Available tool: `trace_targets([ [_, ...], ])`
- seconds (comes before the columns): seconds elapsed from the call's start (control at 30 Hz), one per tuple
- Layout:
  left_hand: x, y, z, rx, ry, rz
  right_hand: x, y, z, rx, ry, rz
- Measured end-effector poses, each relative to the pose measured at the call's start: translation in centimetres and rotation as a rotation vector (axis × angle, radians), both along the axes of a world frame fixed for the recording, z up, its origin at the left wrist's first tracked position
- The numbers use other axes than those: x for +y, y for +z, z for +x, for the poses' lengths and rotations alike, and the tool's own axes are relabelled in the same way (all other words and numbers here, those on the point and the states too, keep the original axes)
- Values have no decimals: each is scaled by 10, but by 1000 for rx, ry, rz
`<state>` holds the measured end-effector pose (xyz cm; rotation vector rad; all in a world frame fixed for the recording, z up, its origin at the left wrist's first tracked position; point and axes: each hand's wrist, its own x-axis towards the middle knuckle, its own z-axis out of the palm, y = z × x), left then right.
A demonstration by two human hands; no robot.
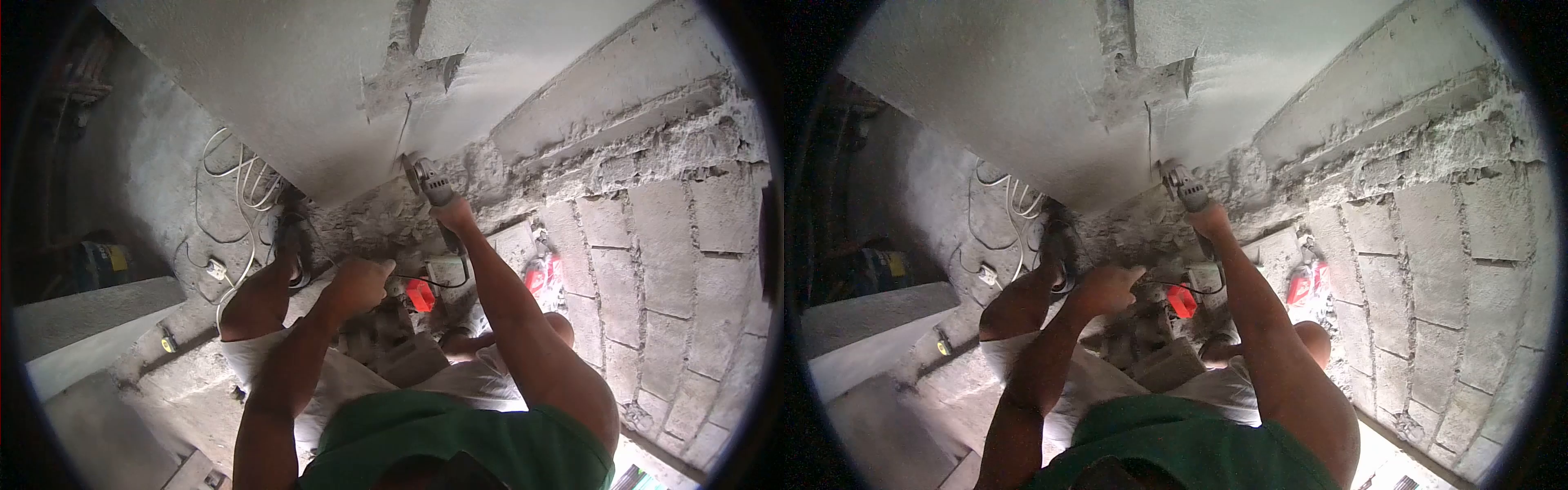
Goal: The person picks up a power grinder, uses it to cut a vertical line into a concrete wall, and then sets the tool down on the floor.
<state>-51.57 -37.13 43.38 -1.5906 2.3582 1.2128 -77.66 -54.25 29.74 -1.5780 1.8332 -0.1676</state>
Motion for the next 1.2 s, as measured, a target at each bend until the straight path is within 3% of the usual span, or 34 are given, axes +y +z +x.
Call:
trace_targets([
  [0.13,1,-8,-6,-13,-34,58,17,-16,-8,-9,-31,-127],
  [0.23,-2,-28,-23,-70,-139,123,18,-18,-13,11,-33,-51],
  [0.3,-3,-68,-44,219,110,302,18,-6,-12,-15,-29,-10],
  [0.43,-27,-128,-96,510,147,392,14,6,-9,13,-10,10],
  [0.5,-30,-141,-128,655,729,378,11,5,-10,22,4,8],
  [0.63,-38,-123,-151,567,801,307,7,12,-8,-9,21,37],
  [0.7,-45,-92,-150,787,855,518,8,15,-7,-43,-2,36],
  [0.83,-53,-127,-157,730,889,519,7,11,0,-9,-42,7],
  [0.9,-54,-146,-161,825,954,496,5,23,2,-34,-21,51],
  [1.0,-60,-221,-179,795,912,419,4,19,4,-48,-11,54],
  [1.13,-63,-217,-181,842,961,391,0,23,7,-12,1,79],
  [1.2,-64,-220,-176,831,546,-47,-1,33,8,-20,3,92],
])
